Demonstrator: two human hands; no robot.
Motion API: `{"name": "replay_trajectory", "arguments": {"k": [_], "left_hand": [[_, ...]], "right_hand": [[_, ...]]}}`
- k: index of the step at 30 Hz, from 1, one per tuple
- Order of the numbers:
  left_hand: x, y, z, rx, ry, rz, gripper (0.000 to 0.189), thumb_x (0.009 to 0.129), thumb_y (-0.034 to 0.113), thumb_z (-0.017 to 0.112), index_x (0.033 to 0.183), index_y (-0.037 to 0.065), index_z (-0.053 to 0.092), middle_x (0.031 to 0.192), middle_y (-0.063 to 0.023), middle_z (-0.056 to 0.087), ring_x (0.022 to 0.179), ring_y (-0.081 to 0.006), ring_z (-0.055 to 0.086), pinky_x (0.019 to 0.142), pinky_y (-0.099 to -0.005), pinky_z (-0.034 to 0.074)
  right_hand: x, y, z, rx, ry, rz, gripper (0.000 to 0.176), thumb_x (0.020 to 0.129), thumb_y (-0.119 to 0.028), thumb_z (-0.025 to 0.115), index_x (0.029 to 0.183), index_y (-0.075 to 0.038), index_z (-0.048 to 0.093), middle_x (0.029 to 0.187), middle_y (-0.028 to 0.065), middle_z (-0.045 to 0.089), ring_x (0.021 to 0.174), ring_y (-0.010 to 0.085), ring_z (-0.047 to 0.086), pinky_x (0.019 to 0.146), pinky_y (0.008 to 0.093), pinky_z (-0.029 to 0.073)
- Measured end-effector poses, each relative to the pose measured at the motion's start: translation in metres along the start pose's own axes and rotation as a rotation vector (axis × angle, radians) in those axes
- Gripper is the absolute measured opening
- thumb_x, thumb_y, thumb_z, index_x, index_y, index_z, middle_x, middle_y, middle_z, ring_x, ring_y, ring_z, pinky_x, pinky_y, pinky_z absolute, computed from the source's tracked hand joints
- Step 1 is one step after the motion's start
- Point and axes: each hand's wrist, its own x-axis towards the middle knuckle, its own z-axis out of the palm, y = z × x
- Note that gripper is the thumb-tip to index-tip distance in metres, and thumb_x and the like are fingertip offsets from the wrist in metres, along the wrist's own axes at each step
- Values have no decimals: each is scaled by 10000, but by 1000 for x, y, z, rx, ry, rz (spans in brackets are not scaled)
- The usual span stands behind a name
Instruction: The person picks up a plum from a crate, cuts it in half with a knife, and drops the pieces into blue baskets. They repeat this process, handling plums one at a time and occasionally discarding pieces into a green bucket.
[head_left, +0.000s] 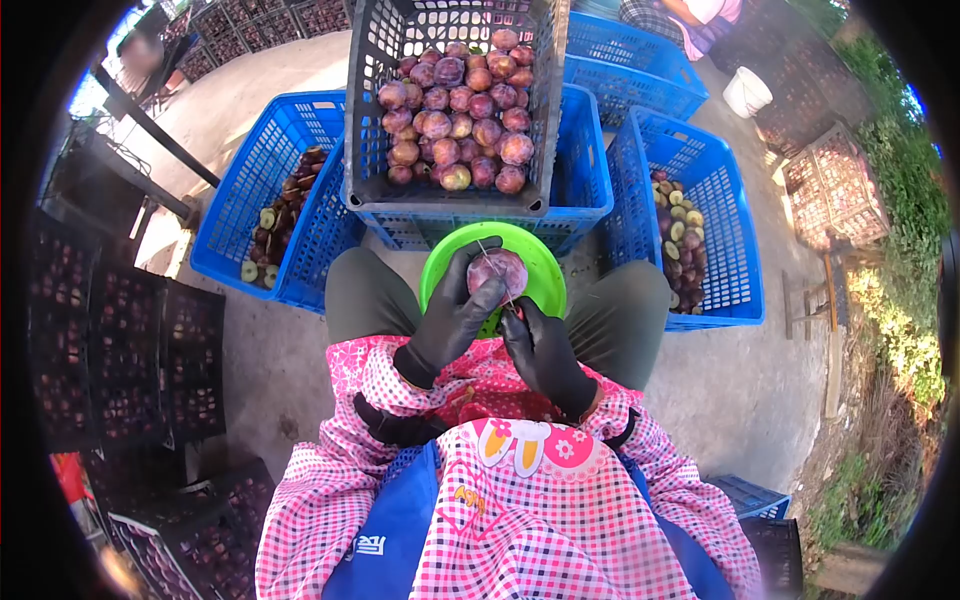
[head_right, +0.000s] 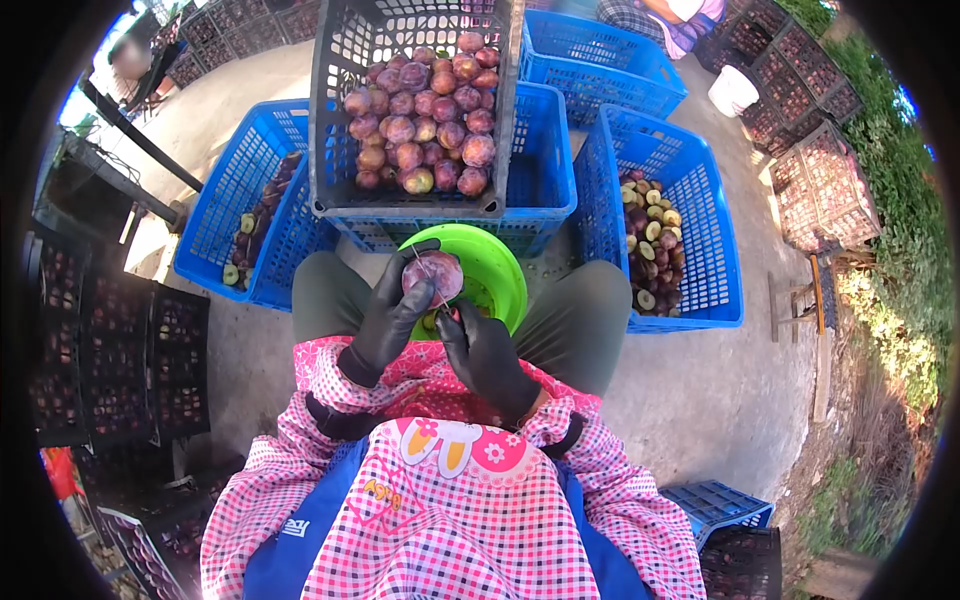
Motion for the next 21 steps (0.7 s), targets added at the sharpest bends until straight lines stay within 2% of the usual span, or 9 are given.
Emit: {"name": "replay_trajectory", "arguments": {"k": [2, 4, 8, 10, 13, 17, 18, 19, 21], "left_hand": [[-2, 2, 4, 24, -17, 57, 522, 1041, 398, 434, 1382, 3, 431, 1316, -140, 560, 1209, -256, 561, 1057, -408, 438], [-1, 0, 7, -846, -71, -188, 519, 1015, 367, 503, 1374, -2, 433, 1293, -138, 565, 1199, -221, 550, 1040, -368, 441], [-1, -4, 4, -766, -96, -204, 556, 983, 353, 592, 1385, 11, 418, 1299, -129, 543, 1213, -190, 526, 1056, -351, 421], [-6, 11, 4, 123, -12, 62, 543, 994, 327, 578, 1396, 9, 400, 1296, -133, 557, 1232, -199, 521, 1051, -354, 433], [-5, 18, 10, 10, -3, 107, 526, 1020, 330, 528, 1405, 2, 383, 1273, -127, 576, 1232, -194, 522, 1032, -345, 446], [-4, -1, 3, -485, -34, -155, 506, 1020, 360, 515, 1369, 2, 444, 1302, -124, 567, 1226, -196, 524, 1050, -344, 415], [-6, -8, 0, -185, -2, -104, 482, 1020, 360, 511, 1348, 8, 476, 1316, -119, 561, 1222, -201, 528, 1076, -349, 382], [-1, 2, 0, -187, 1, -99, 482, 1020, 360, 511, 1348, 8, 476, 1316, -119, 561, 1222, -201, 528, 1076, -349, 382], [0, 27, 2, 942, 141, 569, 470, 1016, 330, 531, 1359, 13, 469, 1322, -100, 555, 1201, -180, 539, 1069, -336, 387]], "right_hand": [[-1, -2, -2, -48, 23, -76, 264, 995, -272, 536, 1096, -33, 583, 698, 197, 622, 622, 388, 632, 551, 436, 462], [1, -3, -2, -98, 20, -63, 256, 996, -269, 534, 1081, -32, 582, 703, 193, 622, 628, 382, 634, 559, 430, 462], [-1, 2, -3, 9, -27, 34, 235, 994, -261, 537, 1032, -33, 578, 692, 185, 615, 630, 383, 635, 560, 430, 461], [-3, -6, -7, 29, -44, 33, 238, 990, -261, 543, 1038, -31, 579, 689, 187, 614, 634, 388, 637, 558, 435, 462], [-4, -8, -7, 5, -15, -16, 242, 984, -258, 553, 1046, -25, 579, 681, 190, 612, 631, 392, 639, 554, 440, 463], [-5, 2, -1, -114, 32, -12, 244, 979, -258, 561, 1035, -21, 573, 669, 190, 609, 621, 387, 642, 555, 438, 464], [-3, 2, -1, -118, 31, -20, 244, 979, -258, 561, 1035, -21, 573, 669, 190, 609, 621, 387, 642, 555, 438, 464], [-4, 2, -1, -91, 71, -78, 240, 979, -257, 561, 1022, -22, 570, 677, 190, 612, 628, 385, 643, 560, 435, 466], [-11, 1, 1, -59, 113, -112, 236, 980, -256, 561, 1010, -22, 566, 685, 190, 614, 635, 382, 644, 565, 432, 468]]}}
